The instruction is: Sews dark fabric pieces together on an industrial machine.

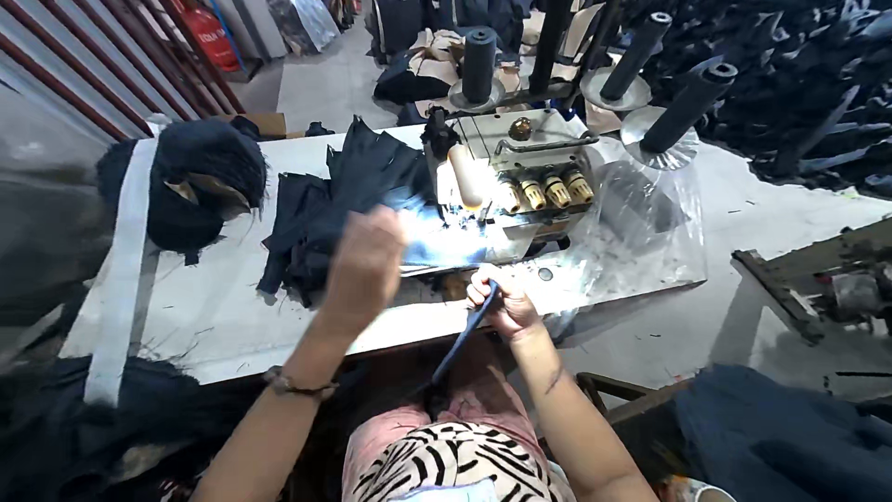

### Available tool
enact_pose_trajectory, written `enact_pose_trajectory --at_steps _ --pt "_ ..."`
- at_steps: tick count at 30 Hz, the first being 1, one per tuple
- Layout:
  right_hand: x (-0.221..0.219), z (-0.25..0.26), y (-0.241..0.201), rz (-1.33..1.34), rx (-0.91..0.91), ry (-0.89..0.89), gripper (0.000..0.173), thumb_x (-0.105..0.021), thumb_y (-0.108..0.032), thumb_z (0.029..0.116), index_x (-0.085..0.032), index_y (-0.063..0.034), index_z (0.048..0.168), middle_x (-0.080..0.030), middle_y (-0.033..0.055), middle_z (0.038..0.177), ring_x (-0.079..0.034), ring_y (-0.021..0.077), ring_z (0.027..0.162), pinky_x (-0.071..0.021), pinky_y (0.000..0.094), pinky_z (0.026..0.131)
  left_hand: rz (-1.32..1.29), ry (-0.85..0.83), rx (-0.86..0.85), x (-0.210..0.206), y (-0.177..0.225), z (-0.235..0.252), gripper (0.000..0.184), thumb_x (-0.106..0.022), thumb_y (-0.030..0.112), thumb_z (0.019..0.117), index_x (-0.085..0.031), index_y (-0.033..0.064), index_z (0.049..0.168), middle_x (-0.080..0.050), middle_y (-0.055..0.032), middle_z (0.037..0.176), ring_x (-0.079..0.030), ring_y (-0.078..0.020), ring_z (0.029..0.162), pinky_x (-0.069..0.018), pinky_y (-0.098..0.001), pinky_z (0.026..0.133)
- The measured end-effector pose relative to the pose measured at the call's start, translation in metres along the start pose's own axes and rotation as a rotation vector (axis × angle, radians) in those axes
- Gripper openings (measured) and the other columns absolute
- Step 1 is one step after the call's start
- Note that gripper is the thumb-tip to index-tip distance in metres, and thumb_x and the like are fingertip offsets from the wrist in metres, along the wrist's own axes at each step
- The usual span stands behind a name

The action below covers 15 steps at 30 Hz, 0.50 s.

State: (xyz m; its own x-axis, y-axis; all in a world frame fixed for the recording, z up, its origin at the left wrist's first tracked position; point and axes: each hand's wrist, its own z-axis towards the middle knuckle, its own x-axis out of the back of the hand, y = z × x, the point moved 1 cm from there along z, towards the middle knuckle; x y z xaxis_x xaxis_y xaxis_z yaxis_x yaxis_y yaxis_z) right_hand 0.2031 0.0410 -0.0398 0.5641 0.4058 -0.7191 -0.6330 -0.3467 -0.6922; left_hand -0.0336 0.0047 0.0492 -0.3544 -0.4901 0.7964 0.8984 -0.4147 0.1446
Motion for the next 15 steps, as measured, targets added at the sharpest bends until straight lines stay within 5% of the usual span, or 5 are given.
enact_pose_trajectory --at_steps 1,3,7,11,15 --pt "0.001 0.000 0.003 0.010 -0.014 -0.005 0.030 -0.050 -0.024 0.1021 -0.068 -0.0177 0.080 -0.060 -0.0069 0.065 -0.060 0.0045 0.062 -0.0532 0.0226 0.066 -0.064 -0.033 -0.112 -0.017 0.013 -0.006 0.027 -0.055 0.010 0.0994 -0.072 0.0001 0.118 -0.069 -0.0209 0.124 -0.063 -0.0396 0.123 -0.0418 -0.0597 0.112" --pt "0.004 -0.002 0.002 0.041 -0.004 -0.039 0.026 -0.055 -0.026 0.1008 -0.068 -0.0181 0.081 -0.058 -0.0078 0.064 -0.058 0.0034 0.060 -0.0507 0.0208 0.063 -0.133 -0.098 -0.197 -0.042 0.026 -0.014 0.033 -0.052 0.020 0.1015 -0.072 0.0070 0.125 -0.069 -0.0131 0.129 -0.063 -0.0322 0.124 -0.0437 -0.0526 0.111" --pt "0.022 -0.009 -0.008 0.106 0.042 -0.205 0.028 -0.075 -0.044 0.0876 -0.074 -0.0206 0.102 -0.067 -0.0087 0.071 -0.065 0.0042 0.067 -0.0561 0.0235 0.071 -0.119 -0.097 -0.116 -0.044 0.021 -0.022 0.033 -0.055 0.022 0.1020 -0.072 0.0059 0.125 -0.070 -0.0144 0.127 -0.066 -0.0335 0.120 -0.0468 -0.0534 0.109" --pt "0.013 -0.015 -0.009 0.093 0.078 -0.396 0.034 -0.073 -0.043 0.0903 -0.075 -0.0212 0.117 -0.073 -0.0082 0.078 -0.069 0.0040 0.071 -0.0575 0.0249 0.074 -0.126 0.090 -0.108 -0.032 0.017 -0.028 0.018 -0.063 0.015 0.0981 -0.078 0.0071 0.105 -0.075 -0.0121 0.099 -0.071 -0.0303 0.093 -0.0576 -0.0443 0.081" --pt "-0.016 -0.022 -0.022 0.168 0.058 -0.601 0.055 -0.068 -0.026 0.0964 -0.052 -0.0326 0.149 -0.077 -0.0022 0.096 -0.074 0.0082 0.075 -0.0626 0.0240 0.070 -0.326 0.025 -0.006 0.012 0.017 -0.018 0.023 -0.058 0.017 0.1015 -0.075 0.0020 0.100 -0.073 -0.0101 0.091 -0.070 -0.0191 0.085 -0.0577 -0.0345 0.081"
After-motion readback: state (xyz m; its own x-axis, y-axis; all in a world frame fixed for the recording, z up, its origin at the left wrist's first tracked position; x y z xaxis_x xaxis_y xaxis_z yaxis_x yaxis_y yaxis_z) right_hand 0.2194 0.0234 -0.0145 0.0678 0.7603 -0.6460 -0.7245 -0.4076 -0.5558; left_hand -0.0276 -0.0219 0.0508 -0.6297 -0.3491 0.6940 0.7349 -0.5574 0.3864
